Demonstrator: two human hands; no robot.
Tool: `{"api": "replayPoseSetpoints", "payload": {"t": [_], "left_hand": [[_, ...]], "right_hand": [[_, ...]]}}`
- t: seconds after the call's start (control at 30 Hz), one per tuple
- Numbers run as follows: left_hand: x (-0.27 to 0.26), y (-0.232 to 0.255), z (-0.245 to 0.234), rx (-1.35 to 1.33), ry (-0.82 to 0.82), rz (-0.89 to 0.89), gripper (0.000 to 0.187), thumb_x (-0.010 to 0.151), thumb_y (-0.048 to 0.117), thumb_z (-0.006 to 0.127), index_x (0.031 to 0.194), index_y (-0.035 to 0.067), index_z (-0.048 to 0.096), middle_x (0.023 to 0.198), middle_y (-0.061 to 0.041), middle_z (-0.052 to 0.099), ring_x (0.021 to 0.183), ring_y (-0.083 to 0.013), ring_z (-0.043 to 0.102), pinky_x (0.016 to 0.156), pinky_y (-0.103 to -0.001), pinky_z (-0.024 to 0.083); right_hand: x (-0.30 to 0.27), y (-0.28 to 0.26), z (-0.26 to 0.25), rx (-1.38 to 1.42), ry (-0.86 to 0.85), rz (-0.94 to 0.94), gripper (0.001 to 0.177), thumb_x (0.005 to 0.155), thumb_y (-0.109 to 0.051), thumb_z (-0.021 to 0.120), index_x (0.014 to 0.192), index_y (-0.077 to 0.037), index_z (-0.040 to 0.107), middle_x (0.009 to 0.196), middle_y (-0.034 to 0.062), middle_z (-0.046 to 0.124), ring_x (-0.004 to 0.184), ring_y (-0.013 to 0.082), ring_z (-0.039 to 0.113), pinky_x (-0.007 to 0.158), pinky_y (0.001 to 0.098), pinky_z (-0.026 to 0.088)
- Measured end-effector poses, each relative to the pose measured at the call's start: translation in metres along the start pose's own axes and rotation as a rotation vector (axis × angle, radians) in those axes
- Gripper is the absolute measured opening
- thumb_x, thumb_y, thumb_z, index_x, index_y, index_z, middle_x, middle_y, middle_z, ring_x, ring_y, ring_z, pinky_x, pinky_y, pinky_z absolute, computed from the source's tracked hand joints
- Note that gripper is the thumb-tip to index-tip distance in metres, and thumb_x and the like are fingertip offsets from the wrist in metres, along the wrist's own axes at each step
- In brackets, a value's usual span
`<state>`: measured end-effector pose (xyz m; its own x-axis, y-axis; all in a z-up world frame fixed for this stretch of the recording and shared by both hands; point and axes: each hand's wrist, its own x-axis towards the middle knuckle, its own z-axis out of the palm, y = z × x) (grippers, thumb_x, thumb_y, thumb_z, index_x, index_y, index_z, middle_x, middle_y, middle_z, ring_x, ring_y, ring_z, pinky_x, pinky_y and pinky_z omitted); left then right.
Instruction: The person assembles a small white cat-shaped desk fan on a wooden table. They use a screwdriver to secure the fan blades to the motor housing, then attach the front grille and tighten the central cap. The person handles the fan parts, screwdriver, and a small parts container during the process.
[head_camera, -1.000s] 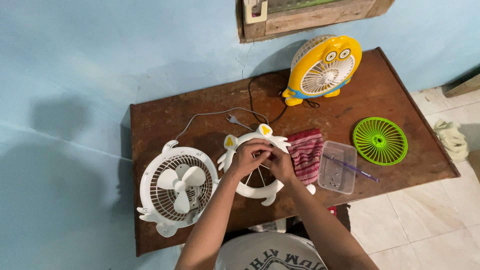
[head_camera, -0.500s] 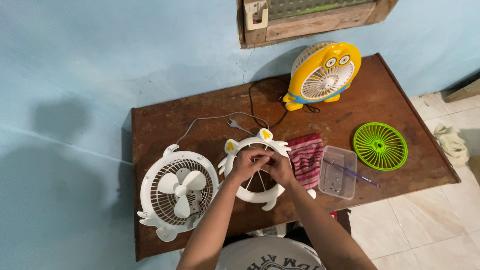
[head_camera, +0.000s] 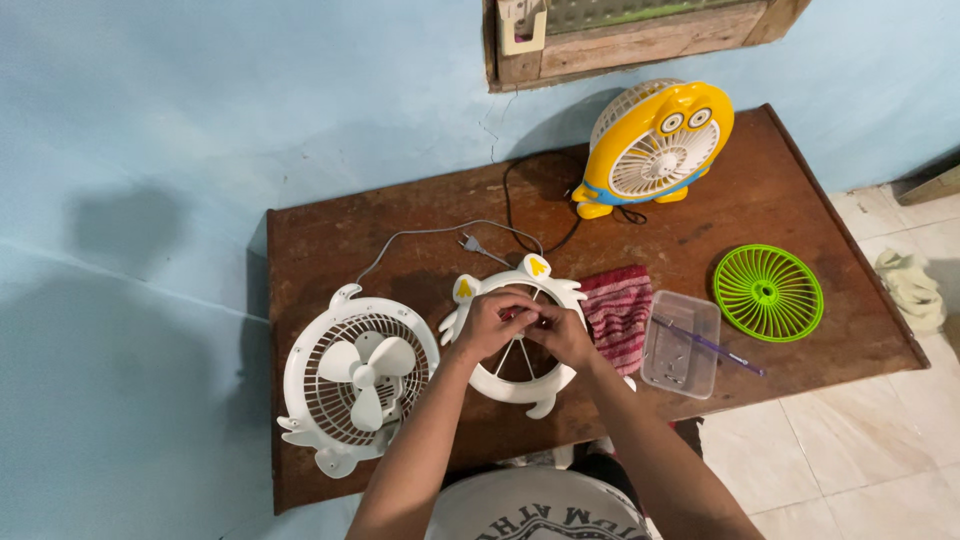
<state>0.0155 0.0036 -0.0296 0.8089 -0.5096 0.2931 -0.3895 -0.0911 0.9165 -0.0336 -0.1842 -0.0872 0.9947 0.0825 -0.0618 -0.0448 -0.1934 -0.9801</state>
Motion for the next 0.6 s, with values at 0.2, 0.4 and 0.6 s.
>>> {"api": "replayPoseSetpoints", "payload": {"t": [0.2,0.4,0.6], "left_hand": [[-0.001,0.009,0.009,0.072,-0.006,0.008,0.022,0.089,0.017,0.081,0.108,0.007,0.077,0.105,-0.008,0.077,0.097,-0.0208,0.074,0.083,-0.032,0.060],[0.000,0.026,0.009,0.049,-0.013,0.068,0.022,0.084,0.015,0.080,0.102,0.006,0.073,0.104,-0.008,0.072,0.094,-0.0195,0.072,0.076,-0.030,0.064],[-0.001,0.030,0.004,0.171,0.086,0.138,0.021,0.081,0.011,0.082,0.098,0.006,0.071,0.094,-0.006,0.073,0.084,-0.0174,0.072,0.073,-0.031,0.059]], "right_hand": [[-0.006,0.005,0.015,-0.079,0.218,-0.013,0.032,0.081,-0.006,0.081,0.110,-0.001,0.069,0.095,0.0071,0.074,0.087,0.0114,0.066,0.079,0.0316,0.056],[-0.013,-0.012,0.014,-0.235,0.256,-0.067,0.028,0.080,-0.004,0.077,0.107,-0.001,0.069,0.093,0.0131,0.075,0.086,0.0174,0.072,0.078,0.0334,0.057],[-0.009,-0.031,0.003,-0.217,0.105,-0.028,0.038,0.075,-0.001,0.075,0.113,-0.003,0.069,0.096,0.0134,0.076,0.083,0.0192,0.073,0.074,0.0365,0.058]]}}
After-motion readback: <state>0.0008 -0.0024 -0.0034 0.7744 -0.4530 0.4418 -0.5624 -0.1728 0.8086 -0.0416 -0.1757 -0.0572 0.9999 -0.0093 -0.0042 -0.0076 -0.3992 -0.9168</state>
